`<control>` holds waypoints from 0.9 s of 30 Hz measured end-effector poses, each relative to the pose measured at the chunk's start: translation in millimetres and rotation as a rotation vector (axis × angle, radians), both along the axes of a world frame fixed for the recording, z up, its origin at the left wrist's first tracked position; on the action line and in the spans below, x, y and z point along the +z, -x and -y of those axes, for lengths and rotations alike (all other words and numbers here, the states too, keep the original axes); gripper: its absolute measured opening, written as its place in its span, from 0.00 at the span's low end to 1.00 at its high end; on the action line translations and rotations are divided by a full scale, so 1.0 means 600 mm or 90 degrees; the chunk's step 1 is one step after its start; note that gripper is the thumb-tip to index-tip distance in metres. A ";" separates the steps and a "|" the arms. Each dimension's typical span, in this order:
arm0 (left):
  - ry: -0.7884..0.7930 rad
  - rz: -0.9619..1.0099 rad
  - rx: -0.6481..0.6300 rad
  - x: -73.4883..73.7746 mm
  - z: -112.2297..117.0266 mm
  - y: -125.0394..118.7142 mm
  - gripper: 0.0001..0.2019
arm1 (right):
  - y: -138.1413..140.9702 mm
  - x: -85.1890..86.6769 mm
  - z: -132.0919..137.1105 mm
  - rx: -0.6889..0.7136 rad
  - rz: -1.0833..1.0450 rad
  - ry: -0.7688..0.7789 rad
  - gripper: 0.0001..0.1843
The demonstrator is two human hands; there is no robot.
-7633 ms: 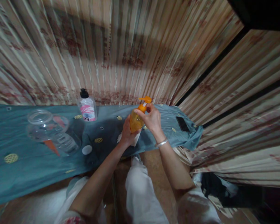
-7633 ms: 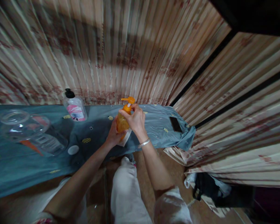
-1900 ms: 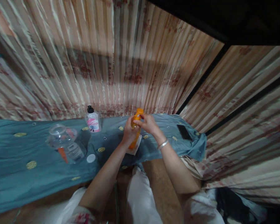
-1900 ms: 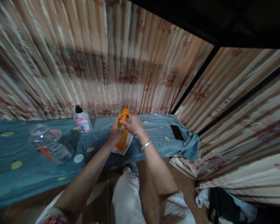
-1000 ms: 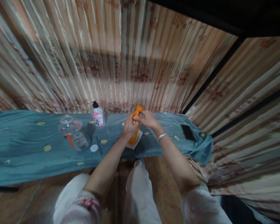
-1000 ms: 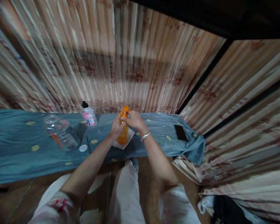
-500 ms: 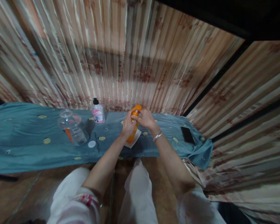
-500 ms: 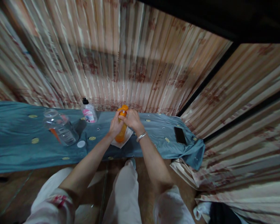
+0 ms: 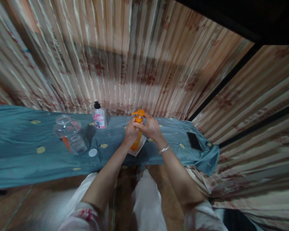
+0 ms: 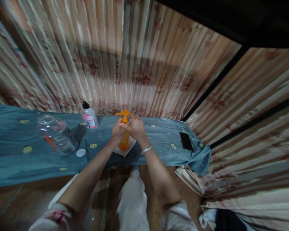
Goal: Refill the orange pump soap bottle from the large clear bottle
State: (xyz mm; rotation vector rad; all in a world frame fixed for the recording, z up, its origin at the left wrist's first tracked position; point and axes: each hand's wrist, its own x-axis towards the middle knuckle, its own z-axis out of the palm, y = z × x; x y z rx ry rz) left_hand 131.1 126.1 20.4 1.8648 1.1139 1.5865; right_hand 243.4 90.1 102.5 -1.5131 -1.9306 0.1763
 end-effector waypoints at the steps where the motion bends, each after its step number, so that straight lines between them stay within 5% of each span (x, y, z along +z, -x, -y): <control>1: -0.005 -0.002 -0.003 -0.001 -0.001 -0.001 0.15 | -0.004 -0.004 0.000 0.024 -0.033 0.004 0.25; 9: -0.038 -0.022 -0.025 -0.009 -0.005 -0.001 0.13 | -0.017 -0.017 -0.006 0.087 -0.107 -0.016 0.15; 27: -0.042 -0.019 -0.029 -0.009 0.008 -0.021 0.14 | -0.010 -0.018 0.017 -0.032 -0.121 -0.031 0.23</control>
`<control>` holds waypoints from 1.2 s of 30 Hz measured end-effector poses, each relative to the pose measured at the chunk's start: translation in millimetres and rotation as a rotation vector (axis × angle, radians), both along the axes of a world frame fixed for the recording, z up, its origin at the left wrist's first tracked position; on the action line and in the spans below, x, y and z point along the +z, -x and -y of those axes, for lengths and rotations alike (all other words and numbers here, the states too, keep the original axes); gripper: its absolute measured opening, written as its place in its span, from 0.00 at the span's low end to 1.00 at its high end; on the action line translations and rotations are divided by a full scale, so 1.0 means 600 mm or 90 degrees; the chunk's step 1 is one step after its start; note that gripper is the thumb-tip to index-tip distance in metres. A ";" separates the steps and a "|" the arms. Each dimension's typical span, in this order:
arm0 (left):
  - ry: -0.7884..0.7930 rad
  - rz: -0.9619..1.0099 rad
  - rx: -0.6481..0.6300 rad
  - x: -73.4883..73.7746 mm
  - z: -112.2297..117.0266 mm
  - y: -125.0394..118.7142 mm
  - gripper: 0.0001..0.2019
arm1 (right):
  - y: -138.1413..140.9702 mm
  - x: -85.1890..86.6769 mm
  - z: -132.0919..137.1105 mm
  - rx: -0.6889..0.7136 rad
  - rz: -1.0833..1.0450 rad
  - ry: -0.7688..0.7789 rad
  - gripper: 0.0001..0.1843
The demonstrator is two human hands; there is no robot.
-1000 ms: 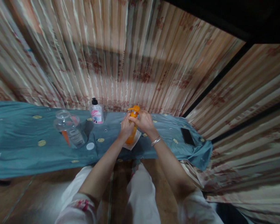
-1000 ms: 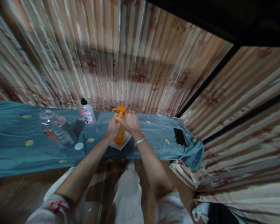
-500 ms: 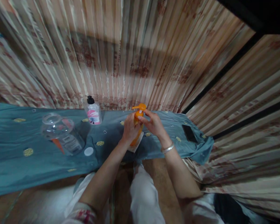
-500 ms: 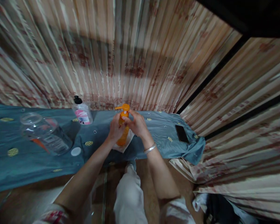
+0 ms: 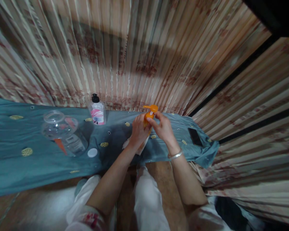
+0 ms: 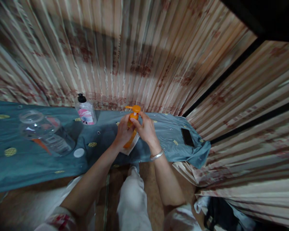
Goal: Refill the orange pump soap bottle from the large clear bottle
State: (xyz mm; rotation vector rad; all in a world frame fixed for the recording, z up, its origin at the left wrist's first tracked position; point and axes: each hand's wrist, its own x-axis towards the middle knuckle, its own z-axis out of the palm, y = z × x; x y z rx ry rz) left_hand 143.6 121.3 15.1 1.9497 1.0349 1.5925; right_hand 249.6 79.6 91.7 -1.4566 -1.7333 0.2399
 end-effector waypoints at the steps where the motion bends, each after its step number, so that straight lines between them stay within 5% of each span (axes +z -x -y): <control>1: -0.001 0.001 -0.002 0.000 0.000 0.000 0.15 | 0.001 -0.004 0.000 -0.007 -0.008 -0.006 0.23; 6: -0.003 0.002 -0.006 0.002 0.002 0.001 0.16 | 0.004 -0.016 -0.001 0.008 -0.044 -0.014 0.19; 16: 0.016 -0.005 0.006 0.007 0.002 -0.001 0.16 | -0.001 0.015 0.003 -0.007 0.110 0.003 0.19; 25: 0.014 -0.007 0.017 0.004 0.004 -0.005 0.15 | 0.014 0.016 0.000 -0.076 0.065 -0.017 0.20; 36: 0.001 -0.007 0.013 -0.001 0.004 -0.006 0.16 | -0.006 -0.005 -0.005 0.048 -0.034 -0.002 0.19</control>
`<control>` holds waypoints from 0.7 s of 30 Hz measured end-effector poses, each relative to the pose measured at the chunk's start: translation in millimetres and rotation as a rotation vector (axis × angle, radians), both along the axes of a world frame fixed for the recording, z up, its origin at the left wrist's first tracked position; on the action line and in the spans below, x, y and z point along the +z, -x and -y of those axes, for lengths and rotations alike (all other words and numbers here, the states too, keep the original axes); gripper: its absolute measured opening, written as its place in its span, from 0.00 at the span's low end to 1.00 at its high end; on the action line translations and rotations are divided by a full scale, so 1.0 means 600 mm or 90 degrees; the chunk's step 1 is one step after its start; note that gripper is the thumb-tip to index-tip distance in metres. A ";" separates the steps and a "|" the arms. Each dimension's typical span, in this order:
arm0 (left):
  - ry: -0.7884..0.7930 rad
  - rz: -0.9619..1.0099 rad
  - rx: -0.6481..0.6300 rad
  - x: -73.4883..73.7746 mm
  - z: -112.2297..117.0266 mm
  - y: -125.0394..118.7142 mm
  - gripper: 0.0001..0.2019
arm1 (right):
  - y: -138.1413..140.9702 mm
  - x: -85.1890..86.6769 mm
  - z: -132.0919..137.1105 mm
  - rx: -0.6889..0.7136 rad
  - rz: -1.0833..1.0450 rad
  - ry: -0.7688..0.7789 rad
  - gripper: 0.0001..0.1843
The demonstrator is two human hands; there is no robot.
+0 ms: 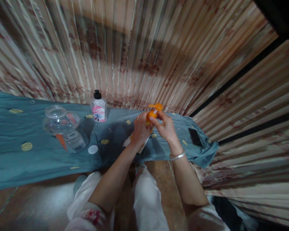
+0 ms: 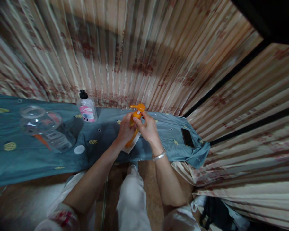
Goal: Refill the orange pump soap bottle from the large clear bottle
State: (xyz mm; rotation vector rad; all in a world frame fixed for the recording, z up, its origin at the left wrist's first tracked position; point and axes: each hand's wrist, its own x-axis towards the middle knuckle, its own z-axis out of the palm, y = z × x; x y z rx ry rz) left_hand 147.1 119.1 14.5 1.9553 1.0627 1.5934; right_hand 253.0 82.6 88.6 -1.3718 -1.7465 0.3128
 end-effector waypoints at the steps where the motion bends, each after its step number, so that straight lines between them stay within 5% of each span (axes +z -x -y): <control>1: -0.002 0.000 -0.001 -0.001 0.000 0.000 0.16 | -0.002 -0.003 -0.001 0.011 -0.016 0.001 0.19; 9: -0.001 -0.013 -0.003 0.001 -0.001 0.003 0.18 | -0.016 -0.004 -0.012 0.046 -0.085 0.015 0.20; 21: 0.001 -0.019 0.006 0.002 0.000 0.002 0.19 | -0.015 0.003 -0.013 0.035 -0.002 0.009 0.24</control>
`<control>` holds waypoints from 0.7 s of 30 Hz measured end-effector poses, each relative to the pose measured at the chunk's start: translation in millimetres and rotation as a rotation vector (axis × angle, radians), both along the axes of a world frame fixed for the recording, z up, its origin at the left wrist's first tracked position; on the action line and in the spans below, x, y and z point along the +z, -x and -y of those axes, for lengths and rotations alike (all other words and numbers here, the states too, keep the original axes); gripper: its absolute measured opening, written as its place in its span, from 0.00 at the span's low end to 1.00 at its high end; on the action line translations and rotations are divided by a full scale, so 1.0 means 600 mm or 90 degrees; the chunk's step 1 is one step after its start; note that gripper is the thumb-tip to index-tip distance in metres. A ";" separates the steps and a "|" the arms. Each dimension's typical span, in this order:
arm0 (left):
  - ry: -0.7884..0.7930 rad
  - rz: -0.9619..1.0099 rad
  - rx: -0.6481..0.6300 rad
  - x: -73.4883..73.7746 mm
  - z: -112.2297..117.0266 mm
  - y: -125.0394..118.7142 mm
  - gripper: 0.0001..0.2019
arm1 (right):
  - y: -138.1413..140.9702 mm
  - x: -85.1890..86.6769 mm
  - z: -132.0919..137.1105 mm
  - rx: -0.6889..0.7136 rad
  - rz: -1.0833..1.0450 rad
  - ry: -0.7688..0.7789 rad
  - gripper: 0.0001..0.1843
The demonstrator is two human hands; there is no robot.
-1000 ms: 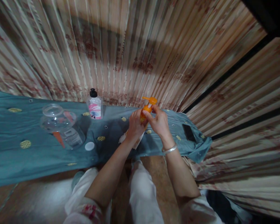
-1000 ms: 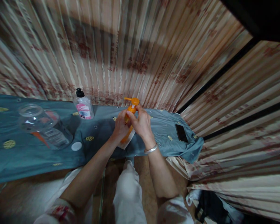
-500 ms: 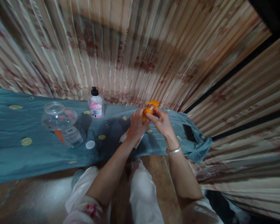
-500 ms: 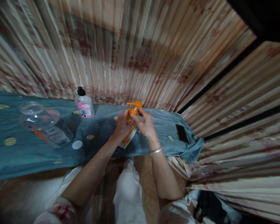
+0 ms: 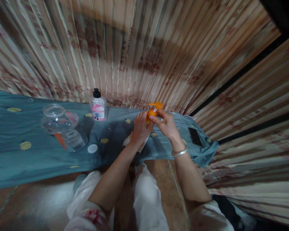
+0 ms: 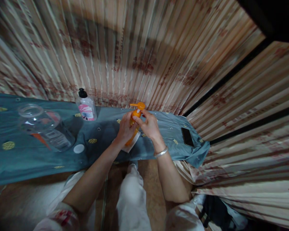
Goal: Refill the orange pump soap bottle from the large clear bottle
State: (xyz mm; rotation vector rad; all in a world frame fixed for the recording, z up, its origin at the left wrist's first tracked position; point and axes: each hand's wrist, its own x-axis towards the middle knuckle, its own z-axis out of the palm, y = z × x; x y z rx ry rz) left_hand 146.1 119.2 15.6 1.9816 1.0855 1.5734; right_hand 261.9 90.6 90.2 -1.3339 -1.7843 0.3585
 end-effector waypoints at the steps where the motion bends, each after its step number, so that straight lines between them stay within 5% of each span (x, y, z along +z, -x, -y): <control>1: -0.003 0.000 0.000 0.000 0.000 0.000 0.20 | 0.001 0.000 0.000 -0.004 0.005 0.001 0.25; 21: -0.029 0.035 0.004 -0.005 -0.003 -0.003 0.26 | 0.033 0.022 0.020 -0.162 0.154 -0.057 0.14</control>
